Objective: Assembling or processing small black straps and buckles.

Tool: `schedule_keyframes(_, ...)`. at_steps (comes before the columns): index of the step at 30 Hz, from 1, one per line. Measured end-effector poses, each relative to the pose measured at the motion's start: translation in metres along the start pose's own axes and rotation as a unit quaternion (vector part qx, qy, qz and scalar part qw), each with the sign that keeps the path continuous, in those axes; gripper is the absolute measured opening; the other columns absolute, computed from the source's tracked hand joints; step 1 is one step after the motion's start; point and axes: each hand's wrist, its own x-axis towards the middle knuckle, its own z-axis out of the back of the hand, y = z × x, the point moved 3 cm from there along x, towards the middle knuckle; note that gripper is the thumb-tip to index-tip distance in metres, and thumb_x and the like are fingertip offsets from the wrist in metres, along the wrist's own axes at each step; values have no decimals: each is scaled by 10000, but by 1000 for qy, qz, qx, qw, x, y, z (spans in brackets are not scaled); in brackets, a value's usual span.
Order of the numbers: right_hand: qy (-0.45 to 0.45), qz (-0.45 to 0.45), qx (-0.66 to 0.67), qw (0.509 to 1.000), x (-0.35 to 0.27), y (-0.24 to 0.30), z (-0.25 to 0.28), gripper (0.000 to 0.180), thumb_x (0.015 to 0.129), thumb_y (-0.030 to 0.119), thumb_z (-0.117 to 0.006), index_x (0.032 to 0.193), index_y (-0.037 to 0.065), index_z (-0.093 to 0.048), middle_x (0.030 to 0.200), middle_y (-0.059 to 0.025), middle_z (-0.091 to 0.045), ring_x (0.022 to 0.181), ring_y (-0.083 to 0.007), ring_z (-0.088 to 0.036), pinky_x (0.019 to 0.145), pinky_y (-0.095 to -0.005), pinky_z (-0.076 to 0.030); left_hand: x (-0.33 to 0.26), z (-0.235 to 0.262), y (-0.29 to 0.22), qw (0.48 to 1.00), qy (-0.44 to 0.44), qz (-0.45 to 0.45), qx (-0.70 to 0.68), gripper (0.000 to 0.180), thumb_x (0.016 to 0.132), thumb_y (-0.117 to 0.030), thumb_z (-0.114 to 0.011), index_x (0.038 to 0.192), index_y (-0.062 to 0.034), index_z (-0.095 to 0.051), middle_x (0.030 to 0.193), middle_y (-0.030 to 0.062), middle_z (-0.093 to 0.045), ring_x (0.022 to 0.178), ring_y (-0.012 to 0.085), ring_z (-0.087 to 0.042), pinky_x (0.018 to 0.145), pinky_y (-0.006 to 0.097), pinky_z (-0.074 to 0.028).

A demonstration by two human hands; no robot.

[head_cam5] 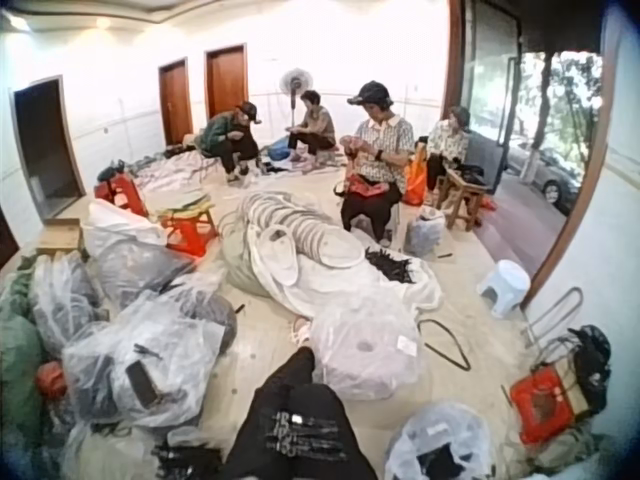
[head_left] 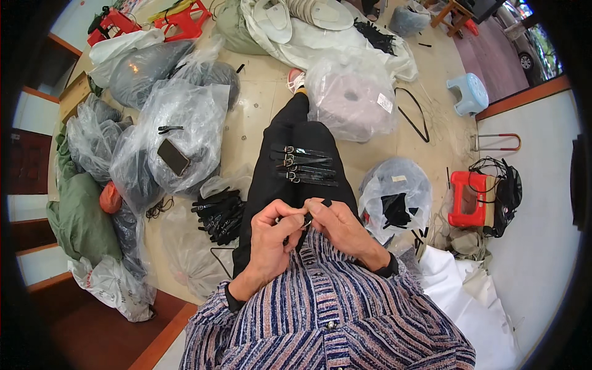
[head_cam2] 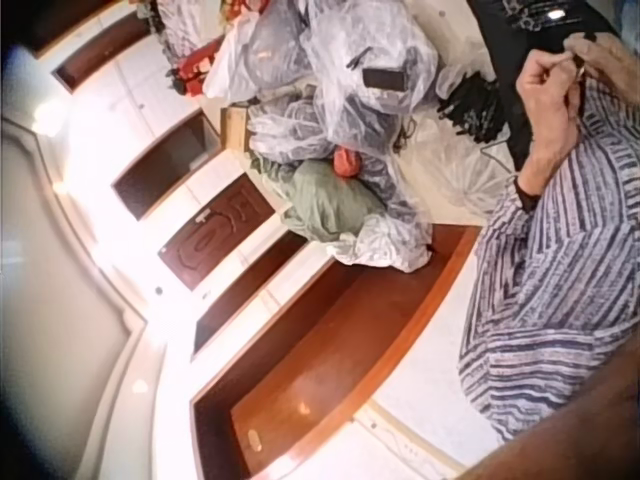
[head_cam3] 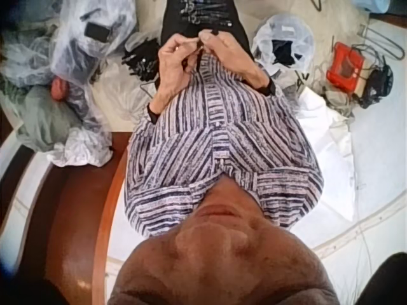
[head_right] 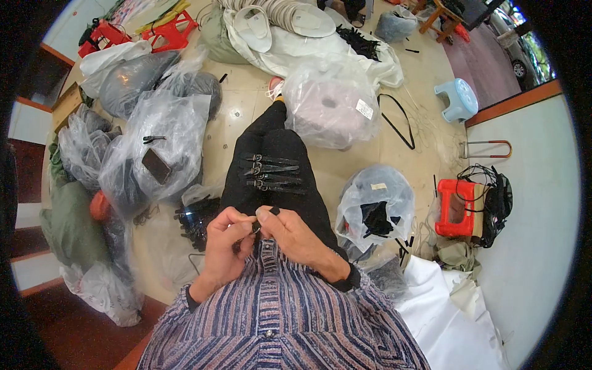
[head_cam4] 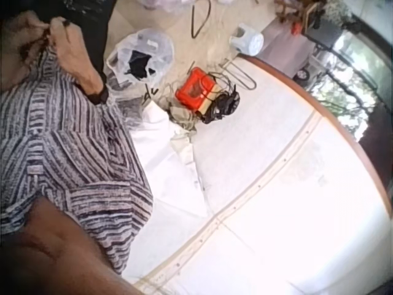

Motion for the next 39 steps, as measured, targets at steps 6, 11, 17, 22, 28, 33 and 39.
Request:
schedule_keyframes(6,4,-31,0,1000,-1,2,1,368,927,256,-329,647,29,-404,598,15,-356,575,-84,-325,531,-242,-312,-2,0,-1,1000,3,4,6,14,757,2,-564,761,-10,-558,608,34,-525,412,30,-364,369,174,-236)
schedule_keyframes(11,-12,-9,-17,1000,0,-1,1,394,926,254,-337,619,15,-399,586,6,-356,567,-85,-325,521,-248,-309,-2,0,-1,1000,11,7,23,21,771,6,-568,770,-11,-557,612,24,-526,413,24,-369,368,169,-248)
schedule_keyframes(17,-5,24,-46,999,2,0,1,385,925,256,-337,634,14,-409,563,10,-363,544,-88,-330,499,-260,-308,-4,0,-4,999,8,18,47,30,779,15,-570,789,-7,-553,606,6,-514,423,16,-379,368,164,-262)
schedule_keyframes(22,-1,37,-63,997,1,-6,2,366,924,249,-339,649,21,-416,574,7,-361,548,-85,-329,491,-259,-306,-6,-2,-7,993,4,-1,115,37,777,11,-574,786,-12,-547,592,0,-500,428,15,-388,368,162,-263)
schedule_keyframes(28,4,50,-68,996,-1,0,1,332,925,233,-337,678,24,-413,581,2,-353,548,-89,-326,491,-250,-305,-3,-6,-12,996,20,57,62,47,781,-5,-570,766,-21,-528,575,2,-491,423,27,-390,358,166,-259)
schedule_keyframes(33,7,60,-68,996,-2,-2,-1,333,927,232,-330,678,25,-409,581,3,-361,554,-88,-333,501,-248,-309,-6,-7,-13,995,18,47,83,42,780,-2,-562,769,-22,-527,583,10,-498,421,30,-391,355,169,-261)
schedule_keyframes(39,-7,16,-34,999,-4,-1,1,340,923,236,-338,658,33,-405,581,8,-379,557,-78,-340,512,-243,-308,-6,-5,-9,996,19,37,76,35,782,-3,-572,789,-12,-539,617,27,-532,425,27,-394,356,167,-264)
